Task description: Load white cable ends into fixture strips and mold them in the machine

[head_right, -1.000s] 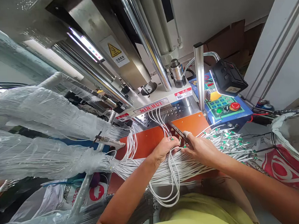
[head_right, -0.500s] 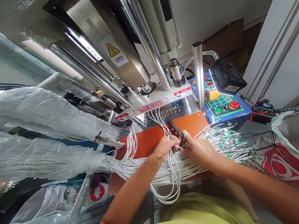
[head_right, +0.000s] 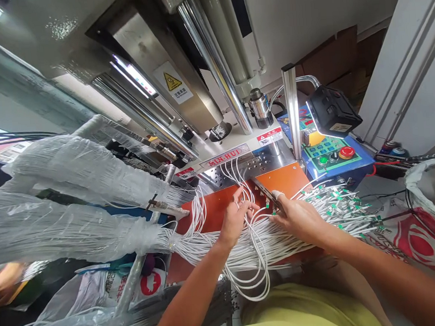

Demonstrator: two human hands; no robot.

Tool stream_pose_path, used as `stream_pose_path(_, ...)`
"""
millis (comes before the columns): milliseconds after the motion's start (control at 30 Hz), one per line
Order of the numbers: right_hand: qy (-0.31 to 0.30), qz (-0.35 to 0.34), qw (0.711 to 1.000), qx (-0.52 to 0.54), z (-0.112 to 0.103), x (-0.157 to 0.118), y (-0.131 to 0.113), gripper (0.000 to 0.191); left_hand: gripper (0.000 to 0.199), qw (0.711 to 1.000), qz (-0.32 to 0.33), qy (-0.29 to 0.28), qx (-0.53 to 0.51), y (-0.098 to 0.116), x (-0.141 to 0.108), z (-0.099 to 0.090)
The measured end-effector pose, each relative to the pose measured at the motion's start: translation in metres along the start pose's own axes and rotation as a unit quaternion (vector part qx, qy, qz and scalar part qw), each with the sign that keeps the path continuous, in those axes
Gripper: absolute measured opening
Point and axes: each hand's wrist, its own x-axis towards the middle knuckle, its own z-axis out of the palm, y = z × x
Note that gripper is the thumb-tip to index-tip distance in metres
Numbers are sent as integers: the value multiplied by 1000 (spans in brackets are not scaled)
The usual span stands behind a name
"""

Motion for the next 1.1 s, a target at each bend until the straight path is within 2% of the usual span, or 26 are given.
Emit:
stream_pose_path(67, 1, 2, 1000, 1, 0, 0, 1, 55, 25, 999, 30, 4, -18, -2, 1, 2)
stream_pose_path(133, 4, 0, 1000, 9, 1, 0, 1, 55, 24, 999, 30, -11, -36, -3, 4, 1)
stream_pose_path(367, 2, 4, 1000, 21, 2, 0, 2, 52, 35, 995, -89, -54, 9, -1, 23, -6)
stream_pose_path(500, 3, 4, 1000, 17, 2, 0, 3, 53, 24, 986, -135, -102, 12, 3, 33, 1)
stream_pose_path(600, 6, -4, 1000, 19, 2, 1, 4, 53, 16, 980, -164, -114, 18, 5, 39, 5)
stream_pose_path(833, 5, -1, 1000, 5, 3, 2, 5, 57, 15, 974, -197, -105, 42, 9, 42, 6)
stream_pose_path(967, 5, -2, 1000, -2, 1, 1, 2, 56, 16, 973, -209, -101, 1, 6, 43, 8)
stream_pose_path(1100, 7, -9, 1000, -4, 1, 1, 1, 53, 15, 976, -190, -80, -64, -3, 44, 11)
